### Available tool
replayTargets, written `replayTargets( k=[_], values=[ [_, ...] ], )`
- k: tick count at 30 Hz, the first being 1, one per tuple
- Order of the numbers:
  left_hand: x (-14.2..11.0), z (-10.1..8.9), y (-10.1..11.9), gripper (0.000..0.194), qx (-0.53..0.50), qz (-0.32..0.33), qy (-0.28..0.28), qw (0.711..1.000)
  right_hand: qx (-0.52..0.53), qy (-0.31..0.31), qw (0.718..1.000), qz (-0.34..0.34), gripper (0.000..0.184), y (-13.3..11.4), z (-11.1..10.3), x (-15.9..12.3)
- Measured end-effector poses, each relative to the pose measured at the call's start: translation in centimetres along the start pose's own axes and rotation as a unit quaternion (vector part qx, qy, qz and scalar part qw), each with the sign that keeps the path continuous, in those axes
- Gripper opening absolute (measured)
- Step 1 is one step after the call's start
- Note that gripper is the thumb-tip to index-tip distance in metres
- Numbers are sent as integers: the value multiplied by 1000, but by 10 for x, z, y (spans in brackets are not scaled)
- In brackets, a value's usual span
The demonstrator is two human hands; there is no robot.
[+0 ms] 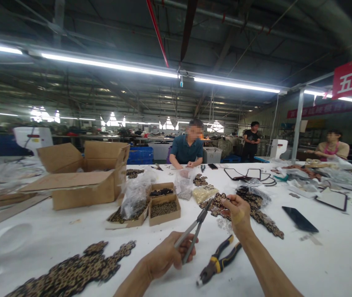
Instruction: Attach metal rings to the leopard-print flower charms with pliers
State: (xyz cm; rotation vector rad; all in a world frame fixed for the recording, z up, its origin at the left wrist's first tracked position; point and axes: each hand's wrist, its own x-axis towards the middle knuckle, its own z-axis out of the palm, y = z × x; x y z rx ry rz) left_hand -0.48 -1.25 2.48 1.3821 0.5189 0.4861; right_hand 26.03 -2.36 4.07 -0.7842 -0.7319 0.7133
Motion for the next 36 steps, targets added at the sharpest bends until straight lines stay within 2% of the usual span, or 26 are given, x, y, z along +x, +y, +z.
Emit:
replayTargets(
  k=[18,25,36],
  values=[
    [0,1,1,65,1,-2,1,1000,13,-24,999,-17,33,-2,2,0],
    [2,5,-1,64,26,-12,29,999,14,-18,1000,-19,34,-1,2,0],
    [2,5,-1,61,22,-10,32,999,26,-15,1000,-10,35,-2,0,2]
  ],
)
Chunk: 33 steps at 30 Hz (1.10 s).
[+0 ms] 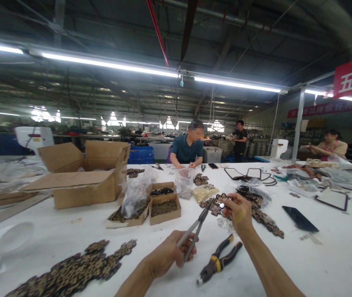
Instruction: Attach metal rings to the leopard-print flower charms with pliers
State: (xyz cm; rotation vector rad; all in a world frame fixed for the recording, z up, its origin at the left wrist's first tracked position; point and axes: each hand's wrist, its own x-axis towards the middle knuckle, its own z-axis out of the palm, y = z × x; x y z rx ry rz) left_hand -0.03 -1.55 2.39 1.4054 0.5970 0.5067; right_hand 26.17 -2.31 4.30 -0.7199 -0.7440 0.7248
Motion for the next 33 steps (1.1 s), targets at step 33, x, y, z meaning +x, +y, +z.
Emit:
replayTargets(
  k=[33],
  values=[
    [6,3,8,61,73,1,-16,997,-8,9,1000,12,26,-13,-10,3]
  ],
)
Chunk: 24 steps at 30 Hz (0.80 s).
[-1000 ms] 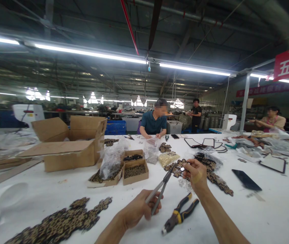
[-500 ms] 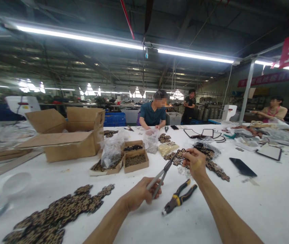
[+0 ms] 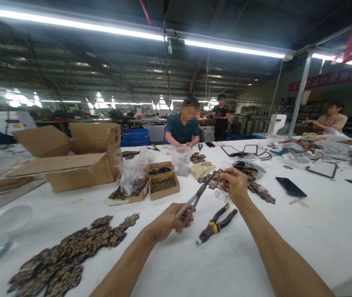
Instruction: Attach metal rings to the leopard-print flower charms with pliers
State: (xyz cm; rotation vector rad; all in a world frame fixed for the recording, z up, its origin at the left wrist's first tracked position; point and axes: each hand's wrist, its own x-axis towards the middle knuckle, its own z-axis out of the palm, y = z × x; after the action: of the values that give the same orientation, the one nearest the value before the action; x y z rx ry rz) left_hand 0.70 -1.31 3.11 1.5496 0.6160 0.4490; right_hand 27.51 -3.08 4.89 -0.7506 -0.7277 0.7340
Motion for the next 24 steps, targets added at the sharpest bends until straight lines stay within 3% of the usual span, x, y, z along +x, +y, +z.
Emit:
replayTargets(
  k=[14,24],
  values=[
    [-9,-2,10,53,27,-36,26,999,32,-4,998,52,23,11,1,3],
    [-14,-19,7,48,169,-53,106,979,8,-10,998,56,23,18,-2,5]
  ],
)
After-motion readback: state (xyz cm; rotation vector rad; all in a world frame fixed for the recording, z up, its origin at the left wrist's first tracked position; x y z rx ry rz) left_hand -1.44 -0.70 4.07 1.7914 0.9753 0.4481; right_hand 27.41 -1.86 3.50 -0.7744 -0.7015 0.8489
